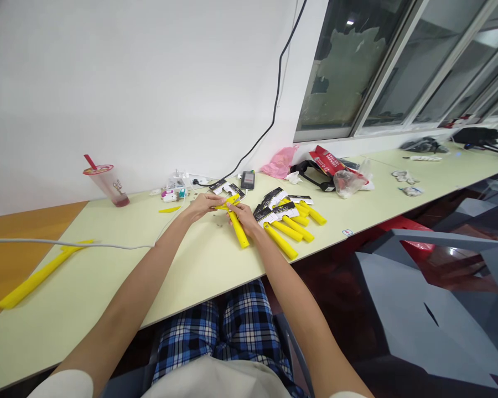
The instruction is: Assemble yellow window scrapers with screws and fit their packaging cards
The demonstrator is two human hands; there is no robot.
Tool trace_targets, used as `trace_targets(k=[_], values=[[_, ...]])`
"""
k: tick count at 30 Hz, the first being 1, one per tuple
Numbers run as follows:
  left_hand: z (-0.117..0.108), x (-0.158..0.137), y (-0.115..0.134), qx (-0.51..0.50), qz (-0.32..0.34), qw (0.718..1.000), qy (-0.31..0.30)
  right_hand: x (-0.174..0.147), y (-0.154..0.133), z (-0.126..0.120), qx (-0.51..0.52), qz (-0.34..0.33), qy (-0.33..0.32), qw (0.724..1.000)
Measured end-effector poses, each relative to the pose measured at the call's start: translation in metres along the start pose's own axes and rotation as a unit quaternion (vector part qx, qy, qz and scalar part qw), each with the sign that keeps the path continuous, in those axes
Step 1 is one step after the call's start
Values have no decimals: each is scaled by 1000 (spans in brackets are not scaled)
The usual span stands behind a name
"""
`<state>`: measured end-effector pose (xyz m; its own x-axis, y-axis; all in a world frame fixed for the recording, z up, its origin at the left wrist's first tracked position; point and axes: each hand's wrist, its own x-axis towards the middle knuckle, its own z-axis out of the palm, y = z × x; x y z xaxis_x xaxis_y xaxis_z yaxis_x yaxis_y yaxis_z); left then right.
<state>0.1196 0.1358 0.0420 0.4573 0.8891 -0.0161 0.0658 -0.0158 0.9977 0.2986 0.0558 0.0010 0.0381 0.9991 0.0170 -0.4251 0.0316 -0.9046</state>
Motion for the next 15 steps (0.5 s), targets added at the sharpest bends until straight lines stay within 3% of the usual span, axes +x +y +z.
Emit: trace_targets(k=[9,15], values=[[18,1,-2,-17,17,998,59,-1,-4,1,13,0,23,1000],[26,0,-3,-26,12,998,62,0,-3,-1,16,-4,35,999]])
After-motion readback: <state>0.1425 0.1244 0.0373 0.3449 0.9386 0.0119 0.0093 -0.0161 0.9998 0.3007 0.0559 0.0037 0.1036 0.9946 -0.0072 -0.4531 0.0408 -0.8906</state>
